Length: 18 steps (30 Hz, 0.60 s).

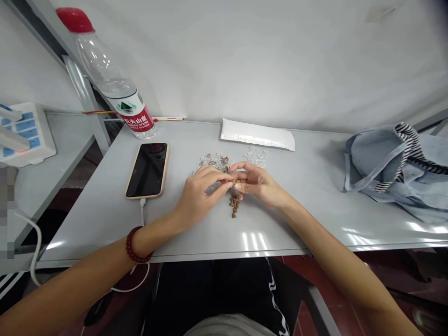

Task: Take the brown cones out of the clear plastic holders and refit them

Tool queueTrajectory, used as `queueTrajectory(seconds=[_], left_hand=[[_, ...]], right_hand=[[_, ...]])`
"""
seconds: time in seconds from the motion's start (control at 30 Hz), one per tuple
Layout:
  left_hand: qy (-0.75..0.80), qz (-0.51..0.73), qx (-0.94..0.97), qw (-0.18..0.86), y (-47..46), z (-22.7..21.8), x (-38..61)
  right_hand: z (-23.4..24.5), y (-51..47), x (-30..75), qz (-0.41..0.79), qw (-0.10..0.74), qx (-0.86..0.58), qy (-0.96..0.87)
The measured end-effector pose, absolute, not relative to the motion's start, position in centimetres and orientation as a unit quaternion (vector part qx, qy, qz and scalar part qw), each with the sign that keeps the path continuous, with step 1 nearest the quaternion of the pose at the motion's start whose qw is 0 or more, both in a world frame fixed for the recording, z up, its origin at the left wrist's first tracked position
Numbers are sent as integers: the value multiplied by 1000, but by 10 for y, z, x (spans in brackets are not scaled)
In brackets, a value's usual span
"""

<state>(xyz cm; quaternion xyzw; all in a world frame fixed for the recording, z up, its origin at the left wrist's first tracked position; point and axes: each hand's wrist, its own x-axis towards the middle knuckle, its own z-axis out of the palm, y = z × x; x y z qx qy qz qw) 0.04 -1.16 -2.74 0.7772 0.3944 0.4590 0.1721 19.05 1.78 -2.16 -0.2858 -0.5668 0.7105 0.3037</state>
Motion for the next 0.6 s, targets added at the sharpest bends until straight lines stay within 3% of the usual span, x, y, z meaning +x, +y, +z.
queueTrajectory(seconds=[0.2,0.6], left_hand=[[340,448,824,63,-15,-26,0],[370,417,828,65,-10,-27,-3]], right_hand=[[-24,12,186,730,299,-278,-548],[-23,18,189,737,389,-351,-427]])
